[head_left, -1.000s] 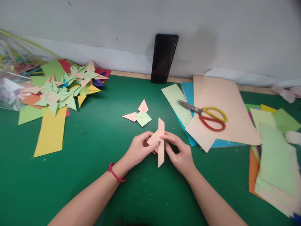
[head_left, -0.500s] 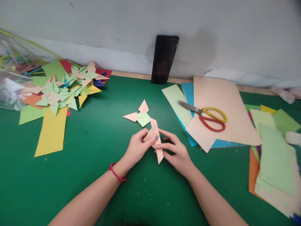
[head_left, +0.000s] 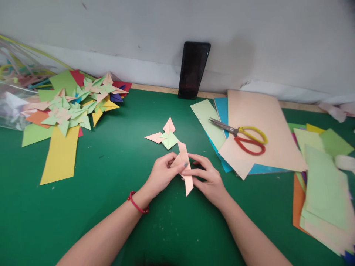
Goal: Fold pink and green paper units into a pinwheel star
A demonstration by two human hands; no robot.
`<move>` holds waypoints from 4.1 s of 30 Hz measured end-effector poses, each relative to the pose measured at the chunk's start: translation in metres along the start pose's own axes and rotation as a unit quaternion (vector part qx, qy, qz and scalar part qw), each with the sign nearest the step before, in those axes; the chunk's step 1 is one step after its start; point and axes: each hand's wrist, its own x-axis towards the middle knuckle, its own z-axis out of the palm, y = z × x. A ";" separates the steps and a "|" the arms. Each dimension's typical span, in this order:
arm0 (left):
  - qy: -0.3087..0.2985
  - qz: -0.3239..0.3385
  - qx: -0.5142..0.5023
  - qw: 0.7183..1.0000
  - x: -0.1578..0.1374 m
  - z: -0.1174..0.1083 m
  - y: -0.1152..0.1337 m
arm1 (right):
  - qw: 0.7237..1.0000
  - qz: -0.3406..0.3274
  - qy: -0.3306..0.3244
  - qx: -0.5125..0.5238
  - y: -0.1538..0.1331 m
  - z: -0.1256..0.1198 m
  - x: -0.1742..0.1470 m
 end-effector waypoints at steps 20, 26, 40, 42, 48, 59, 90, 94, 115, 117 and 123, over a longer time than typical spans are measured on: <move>-0.026 -0.018 -0.028 0.999 0.000 0.001 -0.004 | 0.989 0.091 0.105 0.052 -0.006 0.002 0.001; -0.031 -0.006 -0.027 0.999 0.000 0.002 -0.005 | 0.982 0.117 0.130 0.068 -0.007 0.005 0.001; -0.008 0.042 0.107 0.993 -0.001 0.001 -0.003 | 0.974 0.129 0.163 0.095 -0.003 0.008 0.000; -0.016 0.041 0.088 0.995 -0.001 0.001 -0.002 | 0.972 0.137 0.161 0.101 -0.003 0.008 0.000; -0.053 0.002 -0.033 0.998 -0.001 0.003 -0.003 | 0.968 0.159 0.155 0.117 -0.004 0.008 0.001; -0.039 -0.004 -0.050 0.998 -0.001 0.004 -0.004 | 0.975 0.144 0.128 0.111 -0.002 0.005 0.003; -0.032 0.033 0.019 0.999 -0.004 0.006 -0.003 | 0.955 0.223 0.176 0.089 -0.004 0.012 -0.002; -0.038 0.040 0.021 0.998 -0.003 0.005 -0.003 | 0.969 0.205 0.130 0.056 -0.007 0.009 0.000; -0.062 0.015 0.002 0.998 -0.002 0.003 -0.005 | 0.969 0.191 0.136 0.079 -0.005 0.005 0.000; -0.061 0.010 -0.006 0.998 -0.002 0.003 -0.005 | 0.970 0.189 0.135 0.076 -0.005 0.005 0.000; -0.052 0.033 0.100 0.993 -0.001 0.003 -0.003 | 0.972 0.183 0.127 0.080 -0.007 0.005 0.001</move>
